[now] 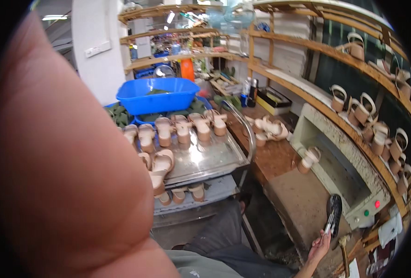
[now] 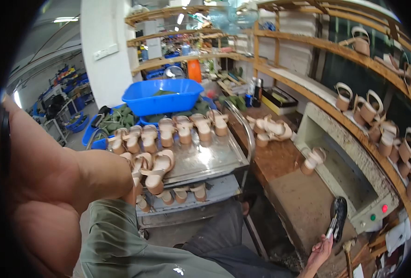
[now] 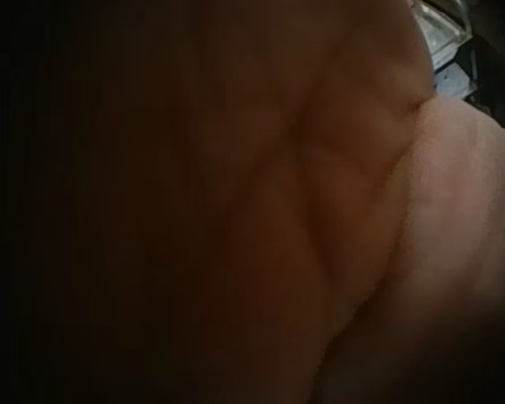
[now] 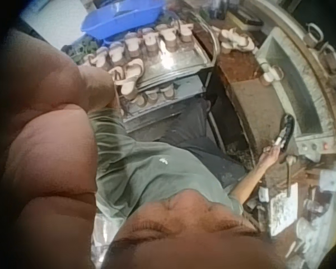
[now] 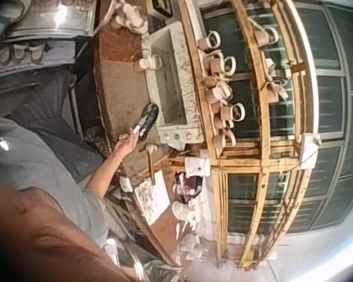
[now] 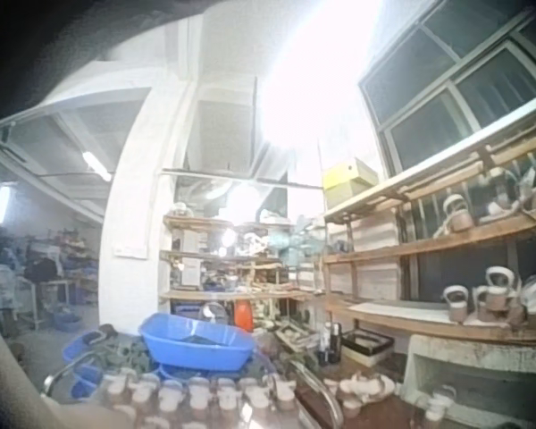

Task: The person picks up sandals from a metal cart one by one, applies adhesive along their edges and straps using a syringe, and returns them to the cart.

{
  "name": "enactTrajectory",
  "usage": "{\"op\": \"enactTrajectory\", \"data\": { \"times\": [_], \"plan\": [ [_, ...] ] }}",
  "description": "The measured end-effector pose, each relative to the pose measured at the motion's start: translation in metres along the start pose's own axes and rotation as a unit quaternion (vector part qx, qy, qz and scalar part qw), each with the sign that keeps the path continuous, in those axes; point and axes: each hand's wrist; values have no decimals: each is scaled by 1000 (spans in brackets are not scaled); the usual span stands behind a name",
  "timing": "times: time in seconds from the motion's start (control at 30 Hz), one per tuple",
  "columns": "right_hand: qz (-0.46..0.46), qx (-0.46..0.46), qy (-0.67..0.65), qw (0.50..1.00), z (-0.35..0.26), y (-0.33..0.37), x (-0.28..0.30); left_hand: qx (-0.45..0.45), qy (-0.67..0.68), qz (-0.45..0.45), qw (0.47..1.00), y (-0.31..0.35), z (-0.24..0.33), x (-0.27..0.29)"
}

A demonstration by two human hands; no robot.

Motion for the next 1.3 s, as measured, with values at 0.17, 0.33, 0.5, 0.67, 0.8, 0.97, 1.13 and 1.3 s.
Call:
{"op": "enactTrajectory", "data": {
  "times": [0.17,0.33,0.5,0.67,0.8,0.97,1.13,1.3],
  "plan": [
    [-8,-4,62,998,-12,-11,6,52,51,12,997,22,-25,-88],
    [26,50,148,987,-12,3,-4,408,206,46,888,112,-67,-210],
    [66,75,199,975,-12,14,-13,707,-125,-213,663,291,-200,-319],
    [144,90,181,969,-18,8,-25,700,-304,-405,503,359,-301,-334],
    [122,110,229,959,-11,3,-18,654,-92,-612,435,384,-329,-334],
    [96,118,218,964,-1,2,-3,517,-59,-658,544,399,-321,-351],
    [112,101,147,978,20,-3,16,666,-20,-479,572,355,-259,-335],
    [133,125,163,970,10,10,-15,828,421,-59,367,337,-95,-309]
  ]
}}
Point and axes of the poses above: each hand's wrist, its own y-axis away from the middle knuckle, its own x-axis out of the back of the hand, z = x × y
